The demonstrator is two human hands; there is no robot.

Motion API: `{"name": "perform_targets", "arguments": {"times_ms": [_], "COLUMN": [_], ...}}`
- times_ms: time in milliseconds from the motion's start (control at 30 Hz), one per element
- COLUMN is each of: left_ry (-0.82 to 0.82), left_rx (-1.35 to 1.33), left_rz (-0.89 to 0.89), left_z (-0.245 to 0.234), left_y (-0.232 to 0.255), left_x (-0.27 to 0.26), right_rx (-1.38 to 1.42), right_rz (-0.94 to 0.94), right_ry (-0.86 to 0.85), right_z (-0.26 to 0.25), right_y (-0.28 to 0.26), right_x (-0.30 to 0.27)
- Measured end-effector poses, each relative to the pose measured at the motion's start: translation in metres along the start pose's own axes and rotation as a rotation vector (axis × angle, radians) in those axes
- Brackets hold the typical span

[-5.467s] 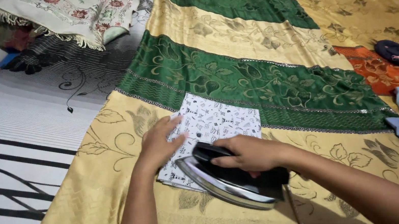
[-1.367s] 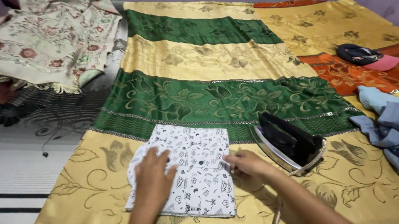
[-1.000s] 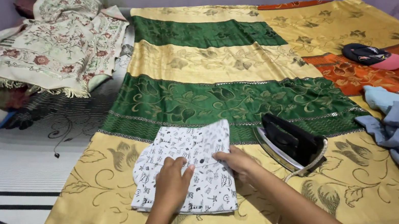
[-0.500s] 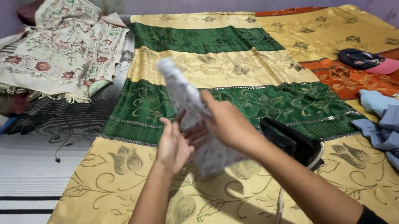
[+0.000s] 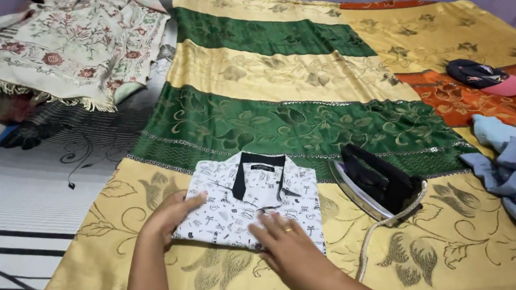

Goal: Ironing a patterned white shirt on a bed.

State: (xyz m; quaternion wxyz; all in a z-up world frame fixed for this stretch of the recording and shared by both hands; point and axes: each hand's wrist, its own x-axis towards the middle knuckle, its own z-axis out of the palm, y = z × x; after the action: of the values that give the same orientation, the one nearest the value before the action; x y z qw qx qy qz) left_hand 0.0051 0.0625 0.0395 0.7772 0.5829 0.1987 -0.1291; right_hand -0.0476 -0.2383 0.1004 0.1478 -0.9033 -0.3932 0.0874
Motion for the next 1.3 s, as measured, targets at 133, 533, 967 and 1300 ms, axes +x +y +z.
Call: {"name": "perform_targets", "arguments": {"times_ms": [133, 533, 967, 1300], "left_ry": [0.086, 0.180, 0.510, 0.940], "left_rx": [0.282, 0.493, 0.822, 1.242], "left_rz": [0.030, 0.156, 0.236, 0.138], "left_z": [0.003, 0.001, -0.123, -0.288], "left_y": [0.001, -0.013, 0.001, -0.008], "left_x": [-0.005, 0.003, 0.028, 0.026], "right_rx": [-0.043, 0.080, 0.049, -0.440], "right_rz": [0.163, 0.437, 0.148, 0.569], "right_ry": [-0.063, -0.047, 0.694, 0.468], "right_z": [-0.007, 0.010, -0.029, -0.105], "right_y": [0.009, 0.089, 0.149, 0.222], "right_x": [-0.011, -0.006, -0.017, -0.030]}}
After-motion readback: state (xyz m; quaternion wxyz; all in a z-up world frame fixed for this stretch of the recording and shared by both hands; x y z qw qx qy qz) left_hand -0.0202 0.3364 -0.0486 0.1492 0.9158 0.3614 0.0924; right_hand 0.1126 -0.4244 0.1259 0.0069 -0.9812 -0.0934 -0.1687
